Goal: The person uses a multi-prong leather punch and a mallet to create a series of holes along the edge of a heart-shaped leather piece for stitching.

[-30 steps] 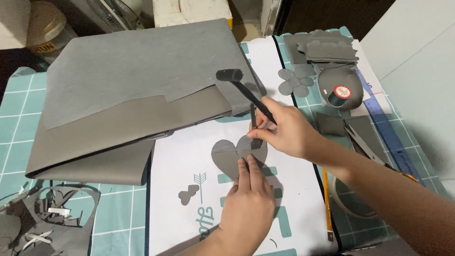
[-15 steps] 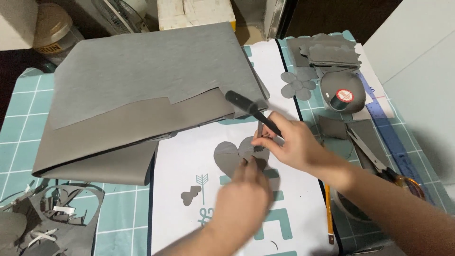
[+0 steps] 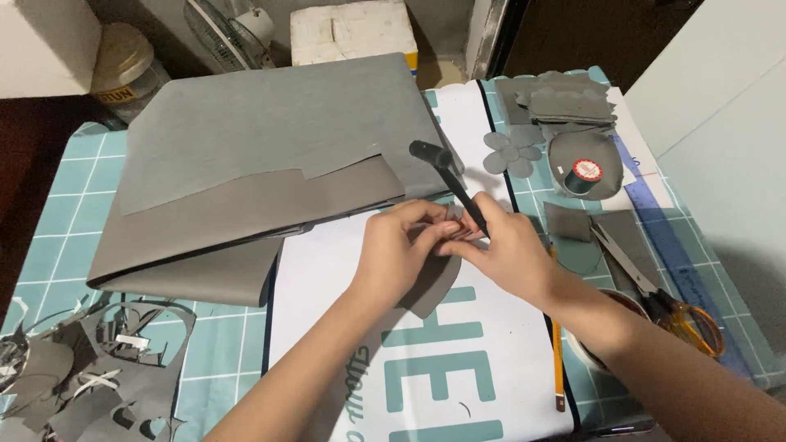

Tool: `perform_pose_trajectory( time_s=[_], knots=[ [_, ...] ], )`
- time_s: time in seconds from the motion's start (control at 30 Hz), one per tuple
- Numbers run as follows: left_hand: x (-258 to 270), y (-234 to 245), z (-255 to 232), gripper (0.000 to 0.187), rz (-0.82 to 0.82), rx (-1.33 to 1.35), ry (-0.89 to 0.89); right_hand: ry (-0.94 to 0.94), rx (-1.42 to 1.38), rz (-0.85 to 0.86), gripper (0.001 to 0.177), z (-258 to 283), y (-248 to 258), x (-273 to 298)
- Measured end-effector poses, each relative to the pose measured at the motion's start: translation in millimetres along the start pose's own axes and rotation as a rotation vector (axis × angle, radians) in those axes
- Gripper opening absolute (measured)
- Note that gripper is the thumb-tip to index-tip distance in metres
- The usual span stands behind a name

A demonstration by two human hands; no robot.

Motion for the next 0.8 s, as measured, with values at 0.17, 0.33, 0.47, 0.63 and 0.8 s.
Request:
perform_pose_trajectory(
  time_s=[0.17, 0.33, 0.47, 0.63, 0.8],
  knots=[
    [0, 4, 11, 0.013, -0.011, 0.071, 0.055, -0.339, -0.097, 0.098, 0.037, -15, 27, -1],
    [4, 12, -8, 0.015, 0.002, 0.117, -0.022, -0.414, 0.0, 0.151, 0.035, 13, 79, 1],
    [6, 10, -2, 0.016, 0.01, 0.202, -0.027, -0.555, 0.221, 0.254, 0.04, 29, 86, 22],
    [6, 11, -6, 0.016, 0.004, 0.184, -0.075, -0.476, 0.402, 0.26, 0.031, 39, 87, 23],
    [8, 9, -4, 0.017, 0.0, 0.199, -0.09, -0.238, 0.263, 0.097, 0.048, 59, 101, 25]
  ],
)
Point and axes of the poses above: each hand's wrist, its own x-axis away from the middle knuckle, its own y-axis out of the back of the hand, z = x × y, the point moved 6 cm from there along -x, towards the middle knuckle, and after that the axes turned 8 degrees about -z, right-handed, at the moved point
